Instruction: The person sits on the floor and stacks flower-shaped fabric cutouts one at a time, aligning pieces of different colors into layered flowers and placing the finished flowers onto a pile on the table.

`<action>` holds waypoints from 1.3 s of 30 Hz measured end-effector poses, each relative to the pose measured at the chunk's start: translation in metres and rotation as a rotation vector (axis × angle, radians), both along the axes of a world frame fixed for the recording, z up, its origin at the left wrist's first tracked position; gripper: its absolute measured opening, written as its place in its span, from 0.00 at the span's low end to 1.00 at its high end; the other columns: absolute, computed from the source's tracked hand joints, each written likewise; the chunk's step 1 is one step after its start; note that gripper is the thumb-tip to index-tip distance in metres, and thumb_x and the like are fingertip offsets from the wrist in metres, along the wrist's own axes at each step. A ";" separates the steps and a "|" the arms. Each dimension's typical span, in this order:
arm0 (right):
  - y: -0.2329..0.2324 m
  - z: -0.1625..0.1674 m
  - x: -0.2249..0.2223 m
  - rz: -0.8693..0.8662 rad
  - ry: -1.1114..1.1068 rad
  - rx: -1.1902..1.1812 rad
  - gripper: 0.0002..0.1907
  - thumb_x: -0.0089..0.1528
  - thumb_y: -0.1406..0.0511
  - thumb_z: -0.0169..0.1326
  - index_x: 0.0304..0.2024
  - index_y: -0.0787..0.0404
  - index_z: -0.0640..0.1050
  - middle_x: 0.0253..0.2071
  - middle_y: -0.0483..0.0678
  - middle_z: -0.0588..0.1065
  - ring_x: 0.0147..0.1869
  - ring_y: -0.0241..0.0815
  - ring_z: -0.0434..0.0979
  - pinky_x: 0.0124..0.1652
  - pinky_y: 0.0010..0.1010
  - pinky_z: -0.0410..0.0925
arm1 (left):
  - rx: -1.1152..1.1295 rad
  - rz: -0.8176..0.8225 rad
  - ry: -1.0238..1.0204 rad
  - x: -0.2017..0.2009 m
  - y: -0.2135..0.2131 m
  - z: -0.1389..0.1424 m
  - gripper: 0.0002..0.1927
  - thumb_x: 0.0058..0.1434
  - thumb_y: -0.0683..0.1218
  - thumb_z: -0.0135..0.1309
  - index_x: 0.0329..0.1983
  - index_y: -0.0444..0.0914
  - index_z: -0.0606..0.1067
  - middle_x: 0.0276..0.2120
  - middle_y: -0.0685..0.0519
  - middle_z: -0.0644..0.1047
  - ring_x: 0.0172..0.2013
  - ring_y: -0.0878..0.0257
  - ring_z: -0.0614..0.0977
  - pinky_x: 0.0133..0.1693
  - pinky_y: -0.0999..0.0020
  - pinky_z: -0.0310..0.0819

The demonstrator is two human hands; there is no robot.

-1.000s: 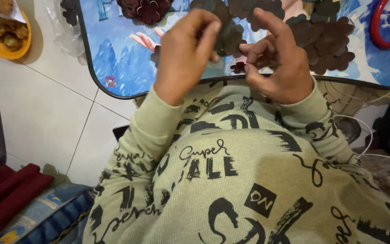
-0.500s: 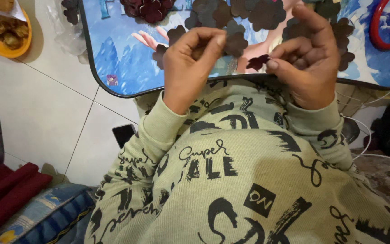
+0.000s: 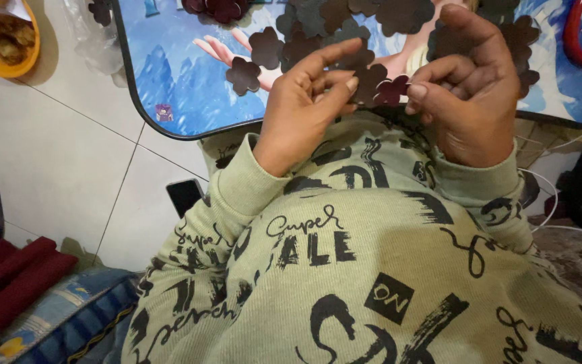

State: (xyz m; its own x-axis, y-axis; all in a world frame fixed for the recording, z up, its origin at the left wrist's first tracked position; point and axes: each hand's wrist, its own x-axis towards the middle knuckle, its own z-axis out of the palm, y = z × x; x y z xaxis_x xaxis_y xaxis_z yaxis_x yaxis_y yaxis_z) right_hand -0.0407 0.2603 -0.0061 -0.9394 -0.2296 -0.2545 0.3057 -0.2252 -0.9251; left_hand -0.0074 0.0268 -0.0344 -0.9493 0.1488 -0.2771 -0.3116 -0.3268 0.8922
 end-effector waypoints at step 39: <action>-0.010 -0.017 0.006 0.058 0.130 0.141 0.33 0.71 0.81 0.58 0.75 0.67 0.61 0.40 0.53 0.79 0.34 0.33 0.78 0.33 0.16 0.69 | 0.137 0.021 0.027 0.002 0.009 0.003 0.33 0.66 0.34 0.61 0.72 0.31 0.62 0.51 0.44 0.81 0.50 0.62 0.85 0.53 0.71 0.82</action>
State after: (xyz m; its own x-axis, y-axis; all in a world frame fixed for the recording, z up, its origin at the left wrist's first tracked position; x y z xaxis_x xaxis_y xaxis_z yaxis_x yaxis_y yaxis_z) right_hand -0.0343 0.2507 -0.0233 -0.9525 -0.2552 -0.1659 0.1907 -0.0756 -0.9787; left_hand -0.0059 0.0357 -0.0314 -0.9594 0.1638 -0.2298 -0.2800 -0.4523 0.8468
